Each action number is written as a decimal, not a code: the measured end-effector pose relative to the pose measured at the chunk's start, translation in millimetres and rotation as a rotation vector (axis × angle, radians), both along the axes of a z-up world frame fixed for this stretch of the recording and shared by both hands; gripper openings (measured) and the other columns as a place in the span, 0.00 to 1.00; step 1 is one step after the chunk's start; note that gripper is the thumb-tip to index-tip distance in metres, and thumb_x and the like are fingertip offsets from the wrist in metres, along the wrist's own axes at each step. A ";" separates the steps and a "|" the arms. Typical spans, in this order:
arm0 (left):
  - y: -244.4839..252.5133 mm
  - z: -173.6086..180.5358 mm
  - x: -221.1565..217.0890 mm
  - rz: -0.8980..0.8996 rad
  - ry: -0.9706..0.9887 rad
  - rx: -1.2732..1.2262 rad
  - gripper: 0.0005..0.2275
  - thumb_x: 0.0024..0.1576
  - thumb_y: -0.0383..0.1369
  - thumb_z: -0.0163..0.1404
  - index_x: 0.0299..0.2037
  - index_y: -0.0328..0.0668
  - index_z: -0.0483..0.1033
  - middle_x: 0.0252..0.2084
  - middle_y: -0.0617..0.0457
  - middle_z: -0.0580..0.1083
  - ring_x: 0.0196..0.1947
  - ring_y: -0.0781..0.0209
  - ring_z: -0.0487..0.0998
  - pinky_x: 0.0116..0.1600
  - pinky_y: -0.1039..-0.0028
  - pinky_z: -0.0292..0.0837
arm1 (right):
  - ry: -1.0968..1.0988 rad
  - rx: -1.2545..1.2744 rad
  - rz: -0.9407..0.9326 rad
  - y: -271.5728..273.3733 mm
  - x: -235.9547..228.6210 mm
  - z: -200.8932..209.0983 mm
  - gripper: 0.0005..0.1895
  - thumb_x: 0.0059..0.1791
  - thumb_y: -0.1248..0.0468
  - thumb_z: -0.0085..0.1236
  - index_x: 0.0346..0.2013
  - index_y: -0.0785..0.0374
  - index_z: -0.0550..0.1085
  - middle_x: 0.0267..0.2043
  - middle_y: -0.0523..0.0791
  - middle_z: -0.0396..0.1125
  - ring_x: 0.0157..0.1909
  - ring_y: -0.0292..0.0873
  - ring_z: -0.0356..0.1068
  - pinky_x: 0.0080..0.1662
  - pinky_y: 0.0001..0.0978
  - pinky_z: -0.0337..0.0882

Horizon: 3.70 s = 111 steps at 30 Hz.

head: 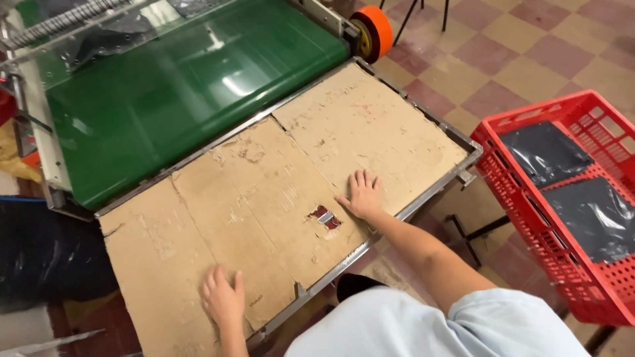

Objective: The person repeatedly folds black plastic sheets on a cardboard-covered table and places the folded stacks into a red plastic basket. The person handles the sheets one at a time, aligning and folding them before stacking them in the basket.

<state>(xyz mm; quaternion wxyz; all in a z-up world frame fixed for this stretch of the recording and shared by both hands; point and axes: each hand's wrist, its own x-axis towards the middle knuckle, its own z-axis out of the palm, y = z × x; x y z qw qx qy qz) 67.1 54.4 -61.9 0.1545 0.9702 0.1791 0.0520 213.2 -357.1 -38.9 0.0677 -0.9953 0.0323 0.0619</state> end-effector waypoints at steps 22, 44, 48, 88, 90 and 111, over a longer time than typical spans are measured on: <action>35.7 -30.0 77.8 0.072 -0.397 0.228 0.15 0.57 0.40 0.53 0.21 0.48 0.65 0.26 0.50 0.69 0.31 0.45 0.73 0.36 0.54 0.65 | -0.239 0.086 0.313 -13.2 58.3 -31.9 0.50 0.47 0.26 0.27 0.72 0.57 0.53 0.76 0.52 0.44 0.77 0.57 0.35 0.71 0.56 0.31; 42.8 -30.8 69.8 0.089 -0.382 -0.010 0.18 0.60 0.40 0.52 0.20 0.45 0.62 0.21 0.55 0.66 0.24 0.56 0.66 0.29 0.62 0.59 | -0.213 0.052 0.276 -11.1 54.7 -32.2 0.50 0.46 0.26 0.31 0.72 0.54 0.53 0.75 0.50 0.46 0.77 0.54 0.38 0.72 0.52 0.34; 44.1 -33.2 70.3 0.078 -0.431 0.006 0.17 0.58 0.39 0.53 0.20 0.46 0.63 0.22 0.55 0.67 0.25 0.54 0.68 0.30 0.60 0.60 | -0.216 0.071 0.272 -10.7 54.7 -32.3 0.50 0.46 0.26 0.31 0.72 0.55 0.53 0.75 0.49 0.46 0.77 0.54 0.38 0.72 0.53 0.35; 48.8 -43.3 71.7 0.091 -0.473 -0.008 0.15 0.58 0.39 0.55 0.21 0.47 0.66 0.22 0.56 0.68 0.23 0.54 0.68 0.29 0.60 0.60 | -0.134 -0.018 0.263 -9.1 56.1 -32.6 0.50 0.47 0.26 0.23 0.74 0.53 0.46 0.78 0.48 0.38 0.78 0.52 0.31 0.72 0.51 0.31; 47.4 -40.6 72.2 0.103 -0.467 -0.019 0.16 0.58 0.38 0.56 0.21 0.47 0.66 0.22 0.54 0.68 0.24 0.52 0.69 0.31 0.58 0.61 | -0.069 -0.038 0.252 -8.5 57.2 -30.1 0.50 0.47 0.26 0.21 0.75 0.53 0.44 0.78 0.47 0.37 0.78 0.51 0.29 0.73 0.50 0.29; 49.0 -44.7 72.9 0.097 -0.416 0.023 0.16 0.60 0.39 0.55 0.22 0.46 0.66 0.23 0.54 0.69 0.25 0.53 0.70 0.31 0.60 0.61 | -0.109 0.005 0.238 -5.3 57.1 -27.0 0.48 0.47 0.29 0.28 0.73 0.55 0.49 0.77 0.49 0.41 0.78 0.52 0.33 0.72 0.52 0.31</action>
